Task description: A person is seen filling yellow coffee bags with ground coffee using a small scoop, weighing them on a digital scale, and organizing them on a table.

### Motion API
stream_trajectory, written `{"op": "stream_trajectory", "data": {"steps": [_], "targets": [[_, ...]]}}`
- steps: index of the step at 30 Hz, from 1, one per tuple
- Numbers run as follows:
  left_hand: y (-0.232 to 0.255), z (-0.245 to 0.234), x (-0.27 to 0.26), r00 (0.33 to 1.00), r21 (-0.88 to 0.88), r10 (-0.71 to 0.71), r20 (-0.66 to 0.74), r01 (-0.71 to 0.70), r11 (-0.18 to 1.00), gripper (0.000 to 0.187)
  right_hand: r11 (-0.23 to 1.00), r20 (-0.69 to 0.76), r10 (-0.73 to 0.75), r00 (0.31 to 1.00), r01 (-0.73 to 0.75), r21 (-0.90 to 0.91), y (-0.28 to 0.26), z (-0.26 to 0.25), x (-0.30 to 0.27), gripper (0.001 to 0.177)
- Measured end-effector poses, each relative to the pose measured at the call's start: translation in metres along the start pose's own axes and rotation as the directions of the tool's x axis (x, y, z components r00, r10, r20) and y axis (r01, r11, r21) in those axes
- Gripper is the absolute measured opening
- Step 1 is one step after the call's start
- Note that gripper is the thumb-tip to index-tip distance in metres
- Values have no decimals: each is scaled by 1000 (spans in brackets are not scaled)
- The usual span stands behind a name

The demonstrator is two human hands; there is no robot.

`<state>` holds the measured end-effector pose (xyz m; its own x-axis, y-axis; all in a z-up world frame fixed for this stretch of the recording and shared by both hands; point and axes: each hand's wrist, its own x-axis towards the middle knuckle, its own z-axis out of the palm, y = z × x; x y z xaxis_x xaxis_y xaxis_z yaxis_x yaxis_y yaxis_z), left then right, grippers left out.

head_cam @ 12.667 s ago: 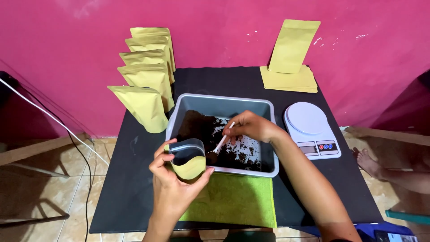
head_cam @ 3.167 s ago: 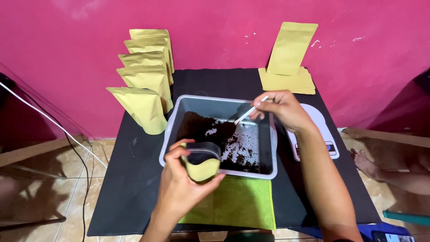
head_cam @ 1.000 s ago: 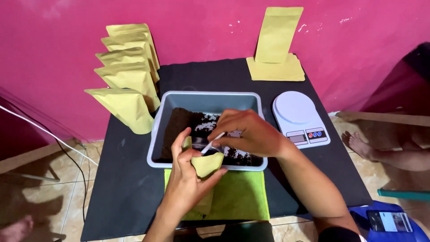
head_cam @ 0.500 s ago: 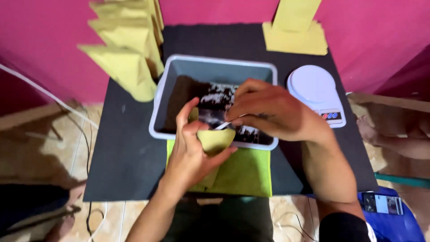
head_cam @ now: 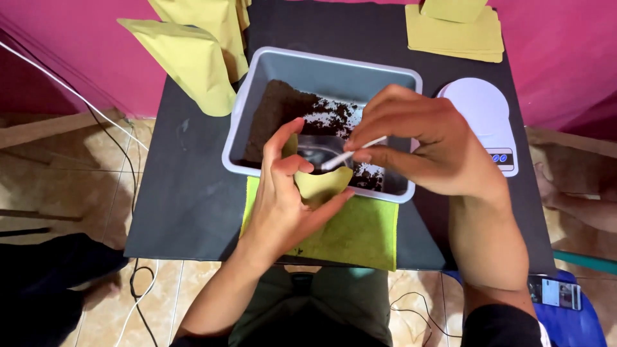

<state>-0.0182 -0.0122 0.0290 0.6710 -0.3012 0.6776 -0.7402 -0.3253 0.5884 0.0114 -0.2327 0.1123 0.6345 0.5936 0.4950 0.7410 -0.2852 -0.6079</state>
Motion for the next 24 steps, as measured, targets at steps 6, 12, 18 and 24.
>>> {"op": "stream_trajectory", "data": {"steps": [6, 12, 18, 24], "targets": [[-2, 2, -1, 1000, 10, 7, -6, -7, 1000, 65, 998, -34, 47, 998, -46, 36, -3, 4, 3, 10], [-5, 3, -3, 1000, 8, -15, -8, 15, 1000, 65, 982, -96, 191, 977, -189, 23, -3, 6, 2, 10], [-9, 2, -7, 999, 0, -41, -27, 41, 999, 65, 926, -354, 349, 868, -260, 276, 24, 4, -16, 1], [-13, -2, -12, 999, -16, -35, -25, 34, 999, 75, 945, -578, 320, 751, -204, 258, 34, -13, -22, 3]]}}
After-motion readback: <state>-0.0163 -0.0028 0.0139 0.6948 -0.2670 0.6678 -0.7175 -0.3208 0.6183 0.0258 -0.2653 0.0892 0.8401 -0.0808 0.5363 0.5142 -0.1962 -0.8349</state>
